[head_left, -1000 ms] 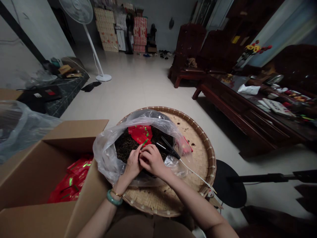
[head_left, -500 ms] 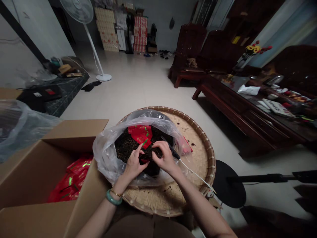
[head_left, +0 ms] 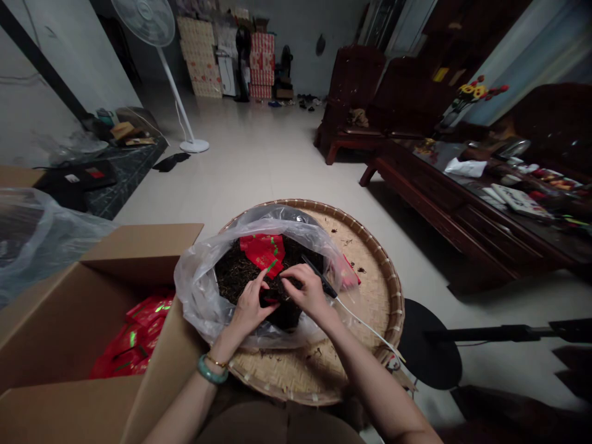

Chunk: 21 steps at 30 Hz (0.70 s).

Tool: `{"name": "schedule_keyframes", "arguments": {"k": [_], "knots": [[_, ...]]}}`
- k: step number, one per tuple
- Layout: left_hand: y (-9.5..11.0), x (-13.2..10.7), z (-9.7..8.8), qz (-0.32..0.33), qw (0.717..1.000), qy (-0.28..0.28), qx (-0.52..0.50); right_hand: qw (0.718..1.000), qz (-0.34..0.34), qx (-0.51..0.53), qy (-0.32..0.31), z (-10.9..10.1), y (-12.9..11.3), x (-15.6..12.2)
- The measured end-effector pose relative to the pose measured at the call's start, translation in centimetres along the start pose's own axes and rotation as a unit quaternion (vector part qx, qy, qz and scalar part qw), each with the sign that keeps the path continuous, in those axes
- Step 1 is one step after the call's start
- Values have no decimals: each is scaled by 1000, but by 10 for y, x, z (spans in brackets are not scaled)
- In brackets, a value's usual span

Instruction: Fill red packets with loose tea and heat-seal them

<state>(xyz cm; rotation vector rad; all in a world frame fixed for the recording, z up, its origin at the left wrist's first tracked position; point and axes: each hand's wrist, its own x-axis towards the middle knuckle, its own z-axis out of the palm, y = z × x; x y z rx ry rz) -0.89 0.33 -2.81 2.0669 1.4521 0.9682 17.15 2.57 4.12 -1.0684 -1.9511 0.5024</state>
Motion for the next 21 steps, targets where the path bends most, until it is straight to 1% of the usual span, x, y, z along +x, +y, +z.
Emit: {"name": "schedule_keyframes", "arguments": {"k": [2,3,4,6,7,8,10,11,14,16,18,19,21], "knots": [[1,1,-1,1,1000,-3,-6,999,14,-39,9,-12,0,-5],[1,1,-1,2,1000,-4,-8,999,1,-53,4,-16,-2,-8],[2,2,-1,3,1000,-5,-10,998,-22,-63,-14,-18,-5,-11],[3,2,-1,8,1000,-8,-15,992,-68,-85,-70,-17,-11,-15],[4,3,-1,9,1000,-10,-19,987,-82,-97,-103,-14,-13,-17],[5,3,-1,8,1000,-14,-24,982,-82,-107,-128,-10,-13,-18],[6,4,-4,-8,999,-22,-37,982,-52,-97,-153,-2,-9,-18],[6,4,-5,-23,998,-29,-44,986,-26,-72,-150,1,-5,-17],[6,6,-11,-92,989,-75,-89,992,56,39,-102,3,9,-13],[6,8,-14,-145,970,-126,-147,987,104,102,-72,-1,17,-11],[8,10,-15,-185,946,-162,-210,977,143,143,-60,-5,19,-9],[10,11,-15,-196,937,-170,-235,975,157,148,-58,-6,19,-8],[15,12,-15,-203,929,-177,-255,977,169,115,-58,-6,17,-6]]}}
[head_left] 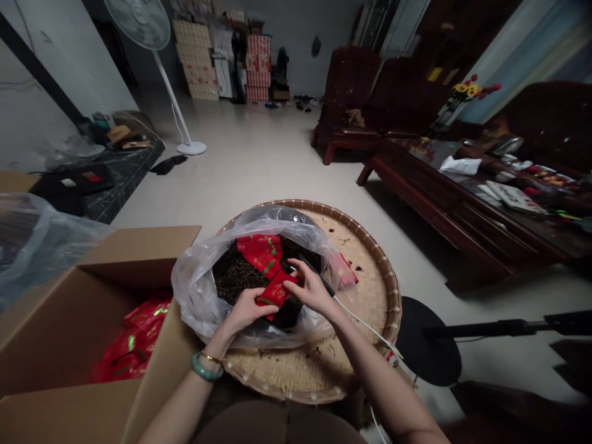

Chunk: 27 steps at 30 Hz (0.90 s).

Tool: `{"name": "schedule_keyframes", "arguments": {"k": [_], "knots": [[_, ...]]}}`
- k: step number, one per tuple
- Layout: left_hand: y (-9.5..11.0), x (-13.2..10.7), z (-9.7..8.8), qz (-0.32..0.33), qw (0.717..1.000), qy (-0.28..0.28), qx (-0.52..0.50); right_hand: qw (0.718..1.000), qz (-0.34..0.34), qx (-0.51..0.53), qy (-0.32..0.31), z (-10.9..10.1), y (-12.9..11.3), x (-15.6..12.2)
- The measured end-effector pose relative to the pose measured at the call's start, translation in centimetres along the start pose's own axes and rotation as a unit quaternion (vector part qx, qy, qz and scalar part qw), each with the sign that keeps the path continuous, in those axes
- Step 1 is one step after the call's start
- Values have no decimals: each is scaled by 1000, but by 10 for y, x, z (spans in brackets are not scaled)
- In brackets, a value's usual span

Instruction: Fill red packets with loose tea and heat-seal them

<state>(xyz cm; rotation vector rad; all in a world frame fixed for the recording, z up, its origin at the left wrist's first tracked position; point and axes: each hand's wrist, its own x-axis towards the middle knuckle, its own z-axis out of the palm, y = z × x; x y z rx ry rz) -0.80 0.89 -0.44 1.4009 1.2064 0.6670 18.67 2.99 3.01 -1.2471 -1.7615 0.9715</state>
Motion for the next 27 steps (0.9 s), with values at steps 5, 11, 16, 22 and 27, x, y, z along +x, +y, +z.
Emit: {"name": "schedule_keyframes", "arguments": {"k": [5,11,16,22,27], "knots": [[13,-4,7,-4,999,-44,-5,992,3,-123,17,14,2,5],[19,-8,2,-17,993,-115,-34,994,-46,-95,24,22,15,9],[20,-5,1,-23,992,-125,-19,995,-41,-91,5,21,14,7],[19,-2,19,-83,981,-120,-126,990,-93,-109,3,21,10,7],[11,1,26,-69,987,-95,-107,991,-106,-85,-7,20,4,7]]}}
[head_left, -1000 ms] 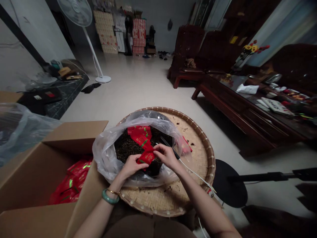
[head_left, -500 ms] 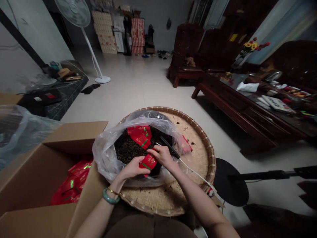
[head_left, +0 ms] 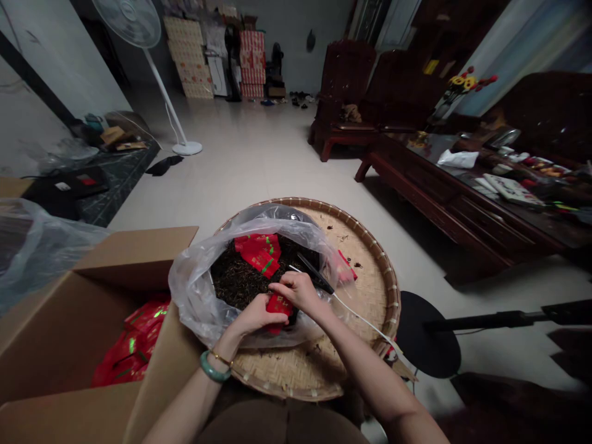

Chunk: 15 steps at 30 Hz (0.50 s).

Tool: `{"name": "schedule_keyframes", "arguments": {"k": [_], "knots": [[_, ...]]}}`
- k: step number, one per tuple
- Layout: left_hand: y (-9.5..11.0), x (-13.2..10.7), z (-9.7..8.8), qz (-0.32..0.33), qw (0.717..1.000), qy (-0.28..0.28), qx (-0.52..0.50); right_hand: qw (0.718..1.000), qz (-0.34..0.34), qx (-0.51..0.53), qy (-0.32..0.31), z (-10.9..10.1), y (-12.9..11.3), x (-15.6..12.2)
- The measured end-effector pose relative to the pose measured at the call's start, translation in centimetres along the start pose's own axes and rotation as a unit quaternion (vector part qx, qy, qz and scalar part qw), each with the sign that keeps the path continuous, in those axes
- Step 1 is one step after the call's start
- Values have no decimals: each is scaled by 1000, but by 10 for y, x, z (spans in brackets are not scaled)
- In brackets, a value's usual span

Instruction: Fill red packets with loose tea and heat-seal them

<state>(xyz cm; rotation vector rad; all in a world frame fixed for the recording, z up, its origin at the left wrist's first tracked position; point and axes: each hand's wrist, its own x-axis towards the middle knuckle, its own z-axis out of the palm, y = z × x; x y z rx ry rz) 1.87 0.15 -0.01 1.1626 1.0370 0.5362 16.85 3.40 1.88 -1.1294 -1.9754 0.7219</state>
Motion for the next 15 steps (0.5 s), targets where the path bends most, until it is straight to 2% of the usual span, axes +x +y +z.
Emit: {"name": "schedule_keyframes", "arguments": {"k": [3,5,7,9,11,13,15], "knots": [[-3,1,-1,42,997,59,3,998,7,40,57,-9,-9,-2],[-3,-1,-1,74,993,92,-32,989,30,85,117,-19,-13,-5],[-2,-2,-2,98,987,110,-72,980,52,122,149,-29,-15,-9],[0,-4,-3,99,984,116,-94,982,49,124,133,-36,-16,-12],[2,-4,-3,87,985,119,-90,992,16,92,84,-38,-18,-13],[4,-5,-3,84,987,128,-54,997,-17,65,46,-36,-19,-14],[5,-5,-3,81,986,144,-17,997,-27,60,42,-32,-20,-13]]}}
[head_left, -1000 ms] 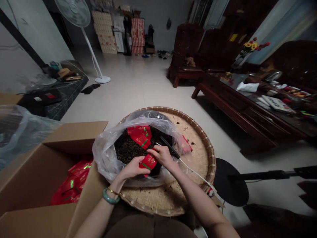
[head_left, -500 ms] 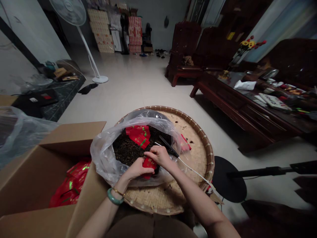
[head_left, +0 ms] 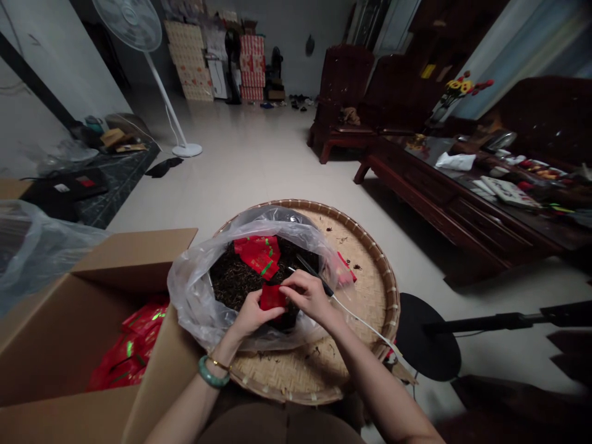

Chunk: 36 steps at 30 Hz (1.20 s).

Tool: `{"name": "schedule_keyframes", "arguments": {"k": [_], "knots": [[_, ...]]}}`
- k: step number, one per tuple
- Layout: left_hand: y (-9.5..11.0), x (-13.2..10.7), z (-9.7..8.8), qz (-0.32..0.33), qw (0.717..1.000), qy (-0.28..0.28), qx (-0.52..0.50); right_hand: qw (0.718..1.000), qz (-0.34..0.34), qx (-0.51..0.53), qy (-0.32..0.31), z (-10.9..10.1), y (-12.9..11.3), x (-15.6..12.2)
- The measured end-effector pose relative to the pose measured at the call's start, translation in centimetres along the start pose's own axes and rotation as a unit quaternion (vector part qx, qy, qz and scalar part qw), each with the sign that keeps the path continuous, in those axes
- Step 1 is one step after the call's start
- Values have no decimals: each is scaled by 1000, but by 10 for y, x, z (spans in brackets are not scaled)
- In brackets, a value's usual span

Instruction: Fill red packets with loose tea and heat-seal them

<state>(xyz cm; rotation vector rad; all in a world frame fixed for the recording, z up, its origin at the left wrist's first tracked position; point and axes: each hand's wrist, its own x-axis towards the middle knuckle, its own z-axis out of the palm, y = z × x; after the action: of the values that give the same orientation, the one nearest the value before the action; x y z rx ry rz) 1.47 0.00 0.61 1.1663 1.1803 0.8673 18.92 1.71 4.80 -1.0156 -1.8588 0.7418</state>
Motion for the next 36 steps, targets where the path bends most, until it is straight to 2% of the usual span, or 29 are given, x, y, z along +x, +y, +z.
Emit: {"name": "schedule_keyframes", "arguments": {"k": [2,6,9,13,16,18,21,23,24,27,29,32,36], "knots": [[0,-1,0,-15,1000,-3,-3,1000,9,5,9,3,0,1],[-1,-3,2,-47,996,-48,-59,999,44,-8,-5,2,-3,6],[0,-3,4,-46,997,-60,-16,997,33,-43,-51,4,-3,9],[4,-1,7,-36,996,-75,45,991,-1,-81,-102,17,4,10],[6,-2,9,-47,995,-89,-10,988,-18,-91,-120,25,11,11],[5,-3,11,-85,990,-99,-62,988,-1,-96,-118,25,17,12],[3,-4,13,-136,977,-83,-142,985,57,-156,-54,14,30,12],[1,-4,13,-149,971,-51,-180,961,95,-258,-15,4,43,9],[0,-3,12,-152,969,-36,-192,941,118,-317,-19,0,50,7],[-1,0,10,-159,963,-14,-216,881,183,-428,-82,-4,68,-1],[-2,1,9,-160,961,-10,-224,867,198,-446,-103,-1,77,-4],[-1,1,7,-163,960,-8,-227,882,207,-414,-91,-1,82,-5],[1,1,5,-164,962,-4,-220,948,194,-248,-55,-17,75,-2]]}}
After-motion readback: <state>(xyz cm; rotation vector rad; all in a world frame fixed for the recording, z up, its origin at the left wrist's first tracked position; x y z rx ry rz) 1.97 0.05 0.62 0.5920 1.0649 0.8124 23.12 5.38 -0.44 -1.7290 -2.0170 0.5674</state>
